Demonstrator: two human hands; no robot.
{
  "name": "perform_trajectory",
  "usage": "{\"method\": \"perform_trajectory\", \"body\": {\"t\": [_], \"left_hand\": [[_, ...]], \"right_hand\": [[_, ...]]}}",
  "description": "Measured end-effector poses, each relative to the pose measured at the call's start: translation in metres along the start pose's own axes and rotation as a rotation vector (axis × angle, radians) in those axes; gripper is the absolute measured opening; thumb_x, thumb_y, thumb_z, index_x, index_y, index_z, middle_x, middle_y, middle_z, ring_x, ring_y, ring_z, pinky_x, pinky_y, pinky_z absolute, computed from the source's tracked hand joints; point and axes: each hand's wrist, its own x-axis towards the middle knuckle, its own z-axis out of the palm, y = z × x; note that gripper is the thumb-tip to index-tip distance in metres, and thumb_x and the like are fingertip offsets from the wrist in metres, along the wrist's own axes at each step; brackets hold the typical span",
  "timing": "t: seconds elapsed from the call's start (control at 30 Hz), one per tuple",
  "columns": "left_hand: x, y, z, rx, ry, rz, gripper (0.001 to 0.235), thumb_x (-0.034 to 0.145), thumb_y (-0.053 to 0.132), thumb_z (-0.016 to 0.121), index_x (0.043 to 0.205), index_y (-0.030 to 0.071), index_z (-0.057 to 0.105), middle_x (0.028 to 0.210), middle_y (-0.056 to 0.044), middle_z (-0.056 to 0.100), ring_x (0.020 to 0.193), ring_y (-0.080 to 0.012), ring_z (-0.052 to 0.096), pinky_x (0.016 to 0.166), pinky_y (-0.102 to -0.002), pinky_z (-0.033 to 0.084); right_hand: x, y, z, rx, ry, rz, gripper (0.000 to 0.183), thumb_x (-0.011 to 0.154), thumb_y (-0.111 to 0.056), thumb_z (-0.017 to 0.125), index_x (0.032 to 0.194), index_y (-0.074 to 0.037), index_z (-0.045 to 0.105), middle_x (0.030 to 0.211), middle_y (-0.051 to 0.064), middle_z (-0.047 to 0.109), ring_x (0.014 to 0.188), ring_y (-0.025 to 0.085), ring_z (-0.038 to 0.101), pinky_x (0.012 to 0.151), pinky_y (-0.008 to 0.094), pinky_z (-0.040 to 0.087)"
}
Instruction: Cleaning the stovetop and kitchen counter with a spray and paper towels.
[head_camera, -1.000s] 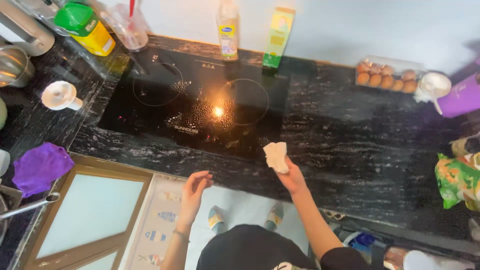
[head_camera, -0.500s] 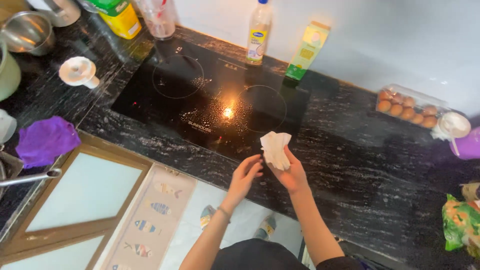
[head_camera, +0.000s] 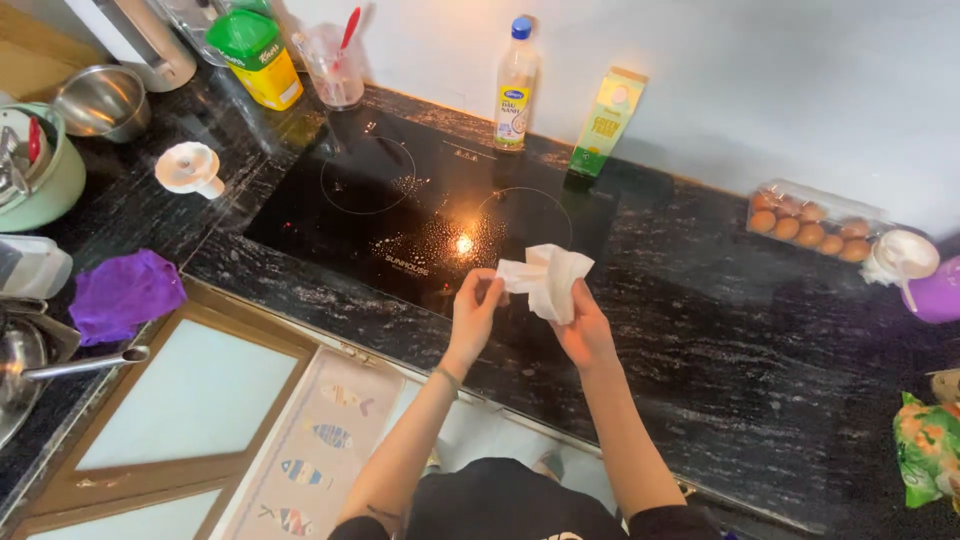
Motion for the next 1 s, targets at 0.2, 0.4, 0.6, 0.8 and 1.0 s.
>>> {"method": "perform_trajectory", "body": {"t": [0.2, 0.4, 0.6, 0.8, 1.0], "left_hand": [[0.042, 0.037, -0.006, -0.024, -0.04, 0.012, 0.013, 0.105, 0.017, 0.055, 0.111, 0.005, 0.058, 0.105, -0.005, 0.067, 0.098, -0.0145, 0.068, 0.089, -0.032, 0.06], [0.075, 0.103, -0.004, -0.134, -0.117, -0.111, 0.019, 0.107, 0.025, 0.047, 0.115, 0.009, 0.052, 0.111, -0.006, 0.065, 0.105, -0.0186, 0.068, 0.094, -0.04, 0.062], [0.097, 0.178, 0.026, 0.056, -0.472, -0.001, 0.015, 0.106, 0.019, 0.052, 0.117, 0.009, 0.052, 0.108, -0.003, 0.062, 0.103, -0.0142, 0.066, 0.092, -0.034, 0.06], [0.094, 0.289, 0.062, 0.449, -0.599, 0.219, 0.019, 0.108, 0.019, 0.053, 0.124, 0.01, 0.051, 0.098, 0.0, 0.058, 0.09, -0.0097, 0.057, 0.079, -0.027, 0.053], [0.079, 0.35, 0.048, 0.461, -0.6, 0.353, 0.016, 0.115, 0.017, 0.051, 0.128, 0.008, 0.047, 0.094, 0.002, 0.056, 0.089, -0.0098, 0.053, 0.08, -0.027, 0.049]], "right_hand": [[0.003, -0.005, 0.005, -0.126, 0.059, -0.016, 0.048, 0.108, -0.032, 0.042, 0.15, -0.009, 0.045, 0.14, 0.008, 0.059, 0.127, 0.024, 0.057, 0.106, 0.043, 0.048], [-0.002, -0.021, -0.002, -0.277, 0.01, -0.108, 0.058, 0.108, -0.036, 0.045, 0.158, -0.008, 0.038, 0.149, 0.008, 0.053, 0.134, 0.023, 0.052, 0.111, 0.041, 0.041], [0.002, -0.058, 0.046, -0.749, -0.193, -0.442, 0.078, 0.097, -0.041, 0.056, 0.162, -0.009, 0.025, 0.163, 0.008, 0.036, 0.15, 0.019, 0.031, 0.122, 0.041, 0.02], [0.02, -0.062, 0.098, -1.078, -0.636, -0.276, 0.065, 0.09, -0.018, 0.076, 0.146, 0.001, 0.048, 0.142, 0.01, 0.057, 0.13, 0.018, 0.051, 0.114, 0.04, 0.037], [0.05, -0.056, 0.082, -0.981, -0.412, -0.001, 0.039, 0.101, -0.019, 0.064, 0.132, 0.005, 0.065, 0.117, 0.009, 0.073, 0.102, 0.017, 0.068, 0.093, 0.037, 0.055]]}}
